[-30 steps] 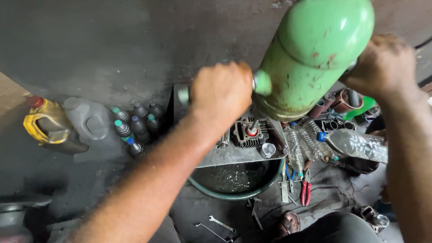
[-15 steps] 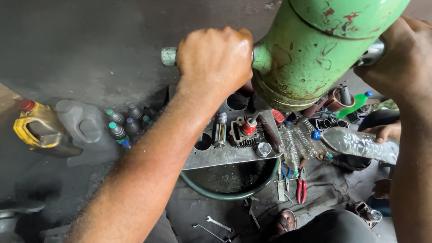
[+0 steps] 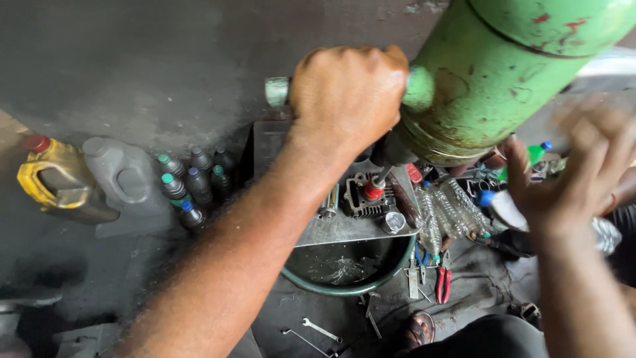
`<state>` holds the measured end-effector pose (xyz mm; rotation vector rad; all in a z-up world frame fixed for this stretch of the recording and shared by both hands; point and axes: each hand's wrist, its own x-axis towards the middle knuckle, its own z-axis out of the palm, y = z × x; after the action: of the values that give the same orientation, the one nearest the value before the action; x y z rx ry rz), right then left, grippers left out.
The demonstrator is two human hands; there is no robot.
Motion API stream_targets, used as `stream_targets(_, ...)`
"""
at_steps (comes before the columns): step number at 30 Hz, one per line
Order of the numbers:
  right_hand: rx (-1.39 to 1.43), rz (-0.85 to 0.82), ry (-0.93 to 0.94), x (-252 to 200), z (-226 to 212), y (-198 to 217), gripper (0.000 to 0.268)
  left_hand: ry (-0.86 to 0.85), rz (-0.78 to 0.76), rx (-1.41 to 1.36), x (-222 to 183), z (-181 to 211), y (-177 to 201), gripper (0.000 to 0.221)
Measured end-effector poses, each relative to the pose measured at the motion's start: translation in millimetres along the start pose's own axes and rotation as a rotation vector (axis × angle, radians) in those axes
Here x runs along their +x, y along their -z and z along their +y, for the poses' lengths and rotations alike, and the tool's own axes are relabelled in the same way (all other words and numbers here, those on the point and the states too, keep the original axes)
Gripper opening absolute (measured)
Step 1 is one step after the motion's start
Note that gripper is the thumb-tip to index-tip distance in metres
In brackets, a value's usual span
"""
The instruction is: Honing a motorcycle engine cylinder block using a vertical honing machine.
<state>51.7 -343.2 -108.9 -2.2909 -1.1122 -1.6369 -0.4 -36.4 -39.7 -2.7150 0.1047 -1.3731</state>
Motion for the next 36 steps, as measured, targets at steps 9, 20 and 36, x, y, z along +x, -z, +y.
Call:
stream_targets(9, 0.143, -1.109, 0.535, 1.6, -150.6, -96.0, 0.025, 0.034, 0.075, -0.049, 1.3, 14.2, -10.3, 0.004)
stream_targets(20, -0.175, -1.464, 0.191, -60.5, -148.1, -226.5, 0.053, 0.053, 0.061, -0.06, 4.1, 8.3, -21.8, 0.007)
stream_targets(36, -0.305, -1.467, 0.18, -92.7, -141.1, -267.1, 0.031, 0.031, -0.064, -0.043, 3.8, -0.3, -15.7, 0.001)
